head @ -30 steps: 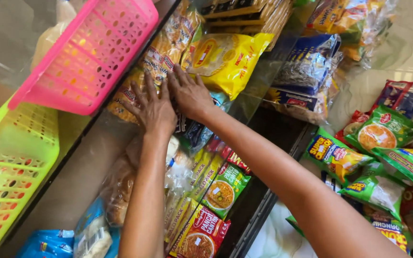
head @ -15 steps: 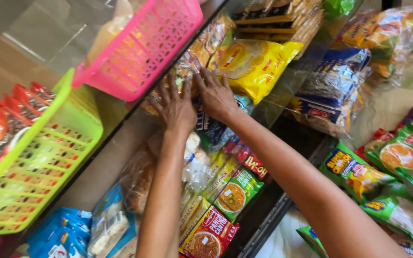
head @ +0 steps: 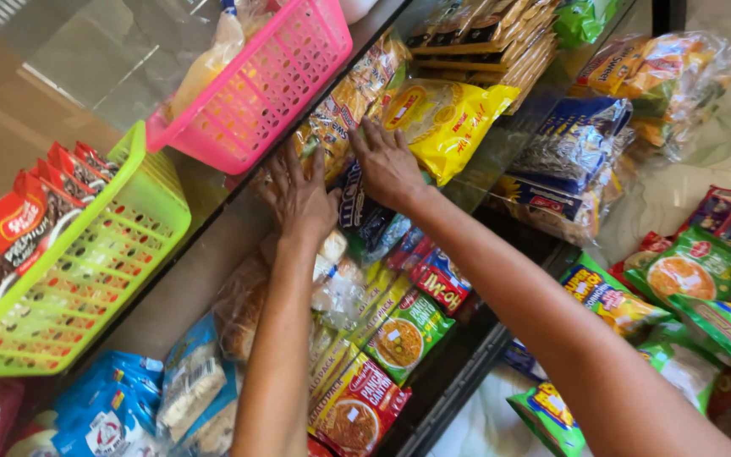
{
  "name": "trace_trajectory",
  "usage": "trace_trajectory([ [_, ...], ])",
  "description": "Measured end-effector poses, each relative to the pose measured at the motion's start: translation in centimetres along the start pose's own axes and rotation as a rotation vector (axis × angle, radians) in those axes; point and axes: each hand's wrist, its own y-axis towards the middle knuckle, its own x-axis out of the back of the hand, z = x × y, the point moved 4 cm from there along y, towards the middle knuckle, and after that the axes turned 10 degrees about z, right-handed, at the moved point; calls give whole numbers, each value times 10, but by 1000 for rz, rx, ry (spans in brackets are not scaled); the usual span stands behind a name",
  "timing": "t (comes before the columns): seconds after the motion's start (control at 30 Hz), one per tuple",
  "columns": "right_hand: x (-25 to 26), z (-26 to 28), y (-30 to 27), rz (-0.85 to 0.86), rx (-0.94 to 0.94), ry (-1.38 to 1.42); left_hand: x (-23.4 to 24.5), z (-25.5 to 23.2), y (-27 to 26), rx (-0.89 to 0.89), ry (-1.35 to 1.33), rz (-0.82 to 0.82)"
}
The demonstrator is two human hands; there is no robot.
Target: Organizing and restocking various food and snack packets on a store shelf.
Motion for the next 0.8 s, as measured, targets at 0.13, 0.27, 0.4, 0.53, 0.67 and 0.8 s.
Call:
trace_trajectory([
  [0.13,15,-6,-11,16,20,-65,10,-6,-25,-50,-25,-59],
  [0.27,48,4,-33,48,25,-17,24,-13,-59,-98,-114,-121],
  [0.4,50,-7,-42,30,87,-143,35,-9,-94,-44,-149,-81],
  [0.53,80,13,-61,11,171,-190,47,-2,-125,-66,-166,-119],
  [0.67,105,21,-83,-22,177,-142,54,-5,-146,-123,-145,-221],
  [0.8,124,29,-107,-35,210,-160,80,-16,-180,-135,-178,-241],
])
